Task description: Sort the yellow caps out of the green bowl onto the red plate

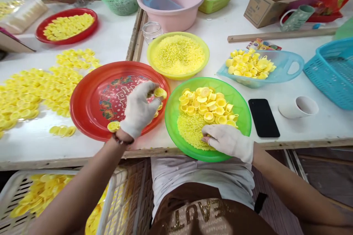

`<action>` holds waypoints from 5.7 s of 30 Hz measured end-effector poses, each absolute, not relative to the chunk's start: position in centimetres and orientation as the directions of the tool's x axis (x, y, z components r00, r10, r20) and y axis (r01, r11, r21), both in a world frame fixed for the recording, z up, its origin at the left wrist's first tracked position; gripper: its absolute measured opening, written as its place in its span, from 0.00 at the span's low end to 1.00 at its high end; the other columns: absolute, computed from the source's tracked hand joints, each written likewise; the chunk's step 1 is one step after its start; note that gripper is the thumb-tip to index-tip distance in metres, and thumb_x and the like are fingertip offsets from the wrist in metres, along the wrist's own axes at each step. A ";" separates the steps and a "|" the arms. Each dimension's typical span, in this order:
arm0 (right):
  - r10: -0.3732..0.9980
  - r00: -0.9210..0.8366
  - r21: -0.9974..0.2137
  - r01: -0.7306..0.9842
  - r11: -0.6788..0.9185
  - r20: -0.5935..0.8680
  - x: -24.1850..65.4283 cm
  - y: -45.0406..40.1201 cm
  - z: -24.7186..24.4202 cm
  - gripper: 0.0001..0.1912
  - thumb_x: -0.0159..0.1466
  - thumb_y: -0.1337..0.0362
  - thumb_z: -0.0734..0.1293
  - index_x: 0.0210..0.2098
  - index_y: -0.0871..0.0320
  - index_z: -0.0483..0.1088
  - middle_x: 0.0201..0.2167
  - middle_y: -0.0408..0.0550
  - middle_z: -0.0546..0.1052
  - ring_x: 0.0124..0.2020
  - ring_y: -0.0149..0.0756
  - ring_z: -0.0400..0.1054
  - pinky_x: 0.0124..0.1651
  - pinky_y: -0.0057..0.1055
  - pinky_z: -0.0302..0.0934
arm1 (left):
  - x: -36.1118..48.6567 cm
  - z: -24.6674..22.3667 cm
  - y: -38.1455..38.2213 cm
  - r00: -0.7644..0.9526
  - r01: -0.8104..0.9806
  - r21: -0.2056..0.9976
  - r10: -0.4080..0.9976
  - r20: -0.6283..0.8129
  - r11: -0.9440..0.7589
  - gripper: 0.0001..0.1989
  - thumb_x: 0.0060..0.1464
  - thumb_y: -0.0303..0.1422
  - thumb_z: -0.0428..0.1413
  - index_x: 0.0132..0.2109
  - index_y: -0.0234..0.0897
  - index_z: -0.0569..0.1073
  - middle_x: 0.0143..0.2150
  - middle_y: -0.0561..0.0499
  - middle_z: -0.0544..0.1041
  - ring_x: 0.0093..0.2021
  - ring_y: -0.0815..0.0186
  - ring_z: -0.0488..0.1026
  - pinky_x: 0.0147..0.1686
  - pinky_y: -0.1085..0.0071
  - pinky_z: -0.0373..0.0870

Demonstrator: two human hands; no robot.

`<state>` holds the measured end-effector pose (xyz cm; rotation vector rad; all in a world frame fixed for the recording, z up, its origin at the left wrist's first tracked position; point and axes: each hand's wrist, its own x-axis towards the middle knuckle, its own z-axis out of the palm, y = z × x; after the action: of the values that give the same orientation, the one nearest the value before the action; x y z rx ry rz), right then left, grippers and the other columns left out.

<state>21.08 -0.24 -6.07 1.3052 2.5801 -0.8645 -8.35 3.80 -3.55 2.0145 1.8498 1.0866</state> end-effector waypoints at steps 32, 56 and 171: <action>0.693 -0.678 -0.415 0.720 0.556 -0.247 21.0 -0.7 -7.6 0.11 0.74 0.62 0.60 0.43 0.57 0.73 0.42 0.50 0.81 0.41 0.42 0.76 0.42 0.37 0.63 | -16.5 -4.2 0.4 0.158 0.976 0.161 0.984 -0.077 -0.144 0.15 0.61 0.35 0.49 0.40 0.37 0.80 0.40 0.45 0.78 0.41 0.58 0.76 0.39 0.66 0.69; 0.691 -0.684 -0.413 0.713 0.566 -0.234 21.0 -0.7 -7.5 0.11 0.74 0.62 0.59 0.42 0.56 0.73 0.42 0.49 0.81 0.41 0.41 0.75 0.43 0.36 0.62 | -13.0 -2.1 2.2 0.276 0.758 0.606 0.960 0.037 -0.241 0.13 0.63 0.38 0.52 0.40 0.36 0.77 0.35 0.49 0.78 0.34 0.65 0.73 0.35 0.69 0.70; 0.679 -0.676 -0.386 0.730 0.564 -0.285 20.7 -0.5 -7.0 0.11 0.74 0.62 0.60 0.42 0.57 0.73 0.41 0.48 0.80 0.41 0.41 0.75 0.43 0.35 0.61 | -11.4 -3.7 5.1 0.115 0.978 -0.123 0.929 -0.351 -0.168 0.12 0.57 0.33 0.52 0.38 0.38 0.80 0.43 0.45 0.80 0.42 0.59 0.77 0.34 0.70 0.64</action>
<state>20.72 -0.51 -7.04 1.2139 2.6850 -0.7365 -11.40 5.11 -3.74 2.2376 1.9307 -0.5314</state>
